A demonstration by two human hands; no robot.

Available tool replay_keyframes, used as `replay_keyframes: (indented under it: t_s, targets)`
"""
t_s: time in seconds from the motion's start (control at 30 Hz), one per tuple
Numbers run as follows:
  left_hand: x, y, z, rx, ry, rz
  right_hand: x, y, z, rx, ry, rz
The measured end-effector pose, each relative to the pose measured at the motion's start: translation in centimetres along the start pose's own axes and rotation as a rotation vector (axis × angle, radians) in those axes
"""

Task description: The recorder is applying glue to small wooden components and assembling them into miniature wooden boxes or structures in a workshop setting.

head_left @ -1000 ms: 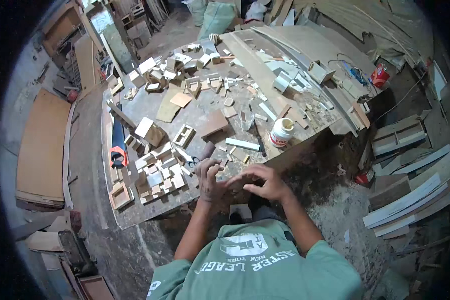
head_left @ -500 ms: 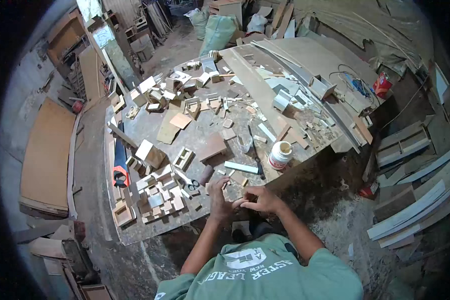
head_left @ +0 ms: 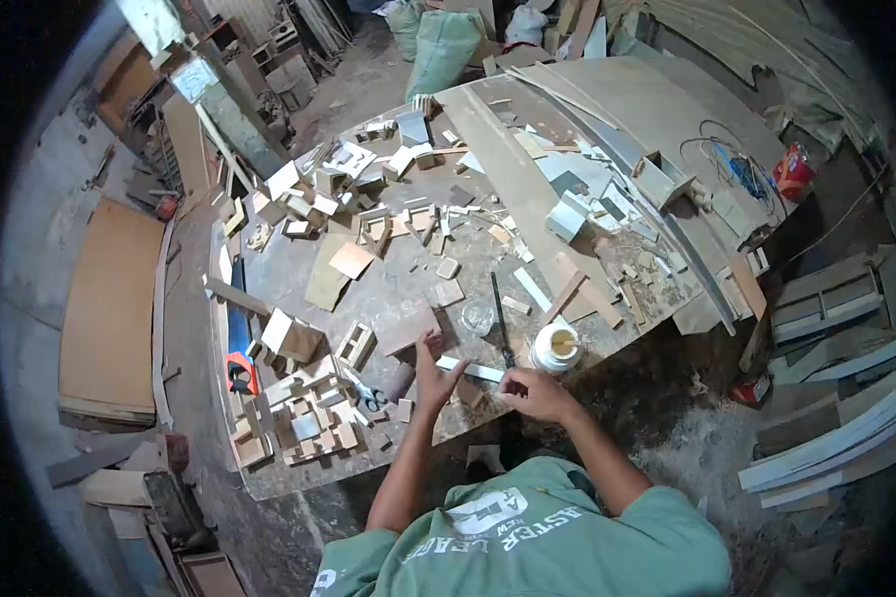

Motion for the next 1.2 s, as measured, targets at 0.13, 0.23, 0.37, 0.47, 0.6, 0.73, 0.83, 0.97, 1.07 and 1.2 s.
replay_keyframes:
  t_s: [0.13,0.23,0.37,0.47,0.6,0.73,0.83,0.97,1.07,1.2]
  targets:
    - [3.4,4.0,3.5,0.006,-0.006,-0.089,1.1,1.4,1.8,0.005,0.157,0.026]
    - [5.3,4.7,5.4,-0.024,-0.054,-0.004,1.6,1.4,2.5,-0.048,0.206,-0.044]
    - [7.2,5.1,6.2,-0.126,0.048,-0.342,2.2,1.2,2.6,-0.083,0.223,-0.144]
    - [6.2,3.4,5.2,0.018,-0.067,-0.230,1.0,1.6,2.7,-0.118,0.080,-0.114]
    - [5.6,-1.1,3.7,0.132,-0.114,-0.231,-2.3,1.7,3.0,0.046,-0.105,-0.135]
    - [4.6,-6.4,2.7,0.293,-0.196,-0.190,-5.5,6.9,2.5,-0.131,-0.307,-0.260]
    - [3.6,-10.9,2.8,0.432,-0.144,-0.087,-6.4,11.7,1.7,-0.348,-0.350,-0.433]
    - [2.8,-14.7,2.8,0.571,-0.112,-0.217,-6.1,13.8,1.2,-0.489,-0.332,-0.522]
    - [2.6,-14.7,2.6,0.522,-0.082,-0.338,-6.6,15.1,0.6,-0.494,-0.359,-0.506]
    - [1.7,-15.8,2.0,0.569,-0.082,-0.327,-6.7,16.5,0.2,-0.519,-0.396,-0.512]
Point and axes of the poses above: each hand's wrist, its own z-axis towards the middle knuckle, its own x-axis out of the palm, y = z × x, the point moved 7 cm from there along z, towards the middle knuckle, and after that the axes turned 5 degrees about y, right-handed, at the moved point
